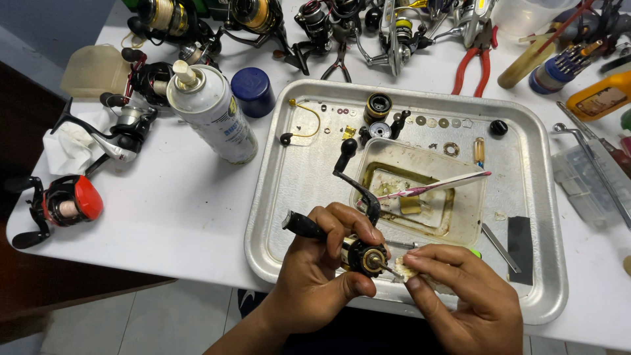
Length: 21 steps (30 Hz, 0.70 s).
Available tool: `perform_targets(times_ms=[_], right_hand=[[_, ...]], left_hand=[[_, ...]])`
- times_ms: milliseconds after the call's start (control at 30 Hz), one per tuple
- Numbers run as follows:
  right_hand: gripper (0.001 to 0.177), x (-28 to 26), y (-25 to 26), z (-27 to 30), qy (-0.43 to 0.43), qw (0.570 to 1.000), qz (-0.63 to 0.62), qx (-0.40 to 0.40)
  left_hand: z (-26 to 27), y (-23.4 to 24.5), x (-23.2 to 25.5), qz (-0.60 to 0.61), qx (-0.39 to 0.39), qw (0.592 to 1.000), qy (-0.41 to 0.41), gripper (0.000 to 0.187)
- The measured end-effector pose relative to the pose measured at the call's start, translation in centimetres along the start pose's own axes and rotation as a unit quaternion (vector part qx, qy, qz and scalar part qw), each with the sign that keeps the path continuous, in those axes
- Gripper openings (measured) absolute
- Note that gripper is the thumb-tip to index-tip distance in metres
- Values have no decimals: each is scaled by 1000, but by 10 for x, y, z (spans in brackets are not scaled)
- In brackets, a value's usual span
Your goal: The person disassembles a fishing reel, cleans internal components with a toothbrush and spray lubricant, wipes parts with a tissue, and reassembles the reel. The person uses a screwdriver to adjust screws and a toothbrush to scrub the reel's interior.
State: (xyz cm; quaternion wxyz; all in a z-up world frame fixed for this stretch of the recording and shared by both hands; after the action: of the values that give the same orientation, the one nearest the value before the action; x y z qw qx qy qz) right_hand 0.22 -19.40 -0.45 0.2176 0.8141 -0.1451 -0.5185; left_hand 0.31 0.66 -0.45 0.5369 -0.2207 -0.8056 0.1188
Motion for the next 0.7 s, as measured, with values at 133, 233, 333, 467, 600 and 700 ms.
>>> perform_targets(times_ms=[133, 233, 333, 467, 600, 700], right_hand=[[22, 0, -5, 1, 14, 1000, 13, -6], [28, 2, -6, -1, 39, 997, 58, -40], [40, 5, -10, -5, 101, 990, 65, -72], [34, 9, -19, -5, 124, 986, 58, -94], [22, 0, -27, -11, 128, 987, 66, -77], [17, 1, -32, -14, 140, 983, 91, -72]], left_hand=[[0, 0, 0, 12, -2, 1000, -10, 40], [0, 2, -2, 17, -1, 1000, -13, 41], [0, 2, -2, 36, -3, 999, -7, 40], [-1, 5, -6, 44, 0, 999, 4, 40], [-3, 7, -11, 55, -6, 998, -8, 39], [-5, 8, -14, 84, 0, 996, -8, 40]])
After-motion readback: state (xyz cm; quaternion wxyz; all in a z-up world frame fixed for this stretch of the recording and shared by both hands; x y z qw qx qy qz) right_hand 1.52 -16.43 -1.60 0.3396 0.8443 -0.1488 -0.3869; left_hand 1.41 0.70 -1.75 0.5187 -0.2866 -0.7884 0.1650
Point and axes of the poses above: each hand's wrist, its own z-axis away from the middle knuckle, its own y-axis out of the back of the hand, x = y × z, the point moved 1 cm from there along -z, towards the middle knuckle, and after that the axes turned 2 degrees about -y, right-handed, at the moved point
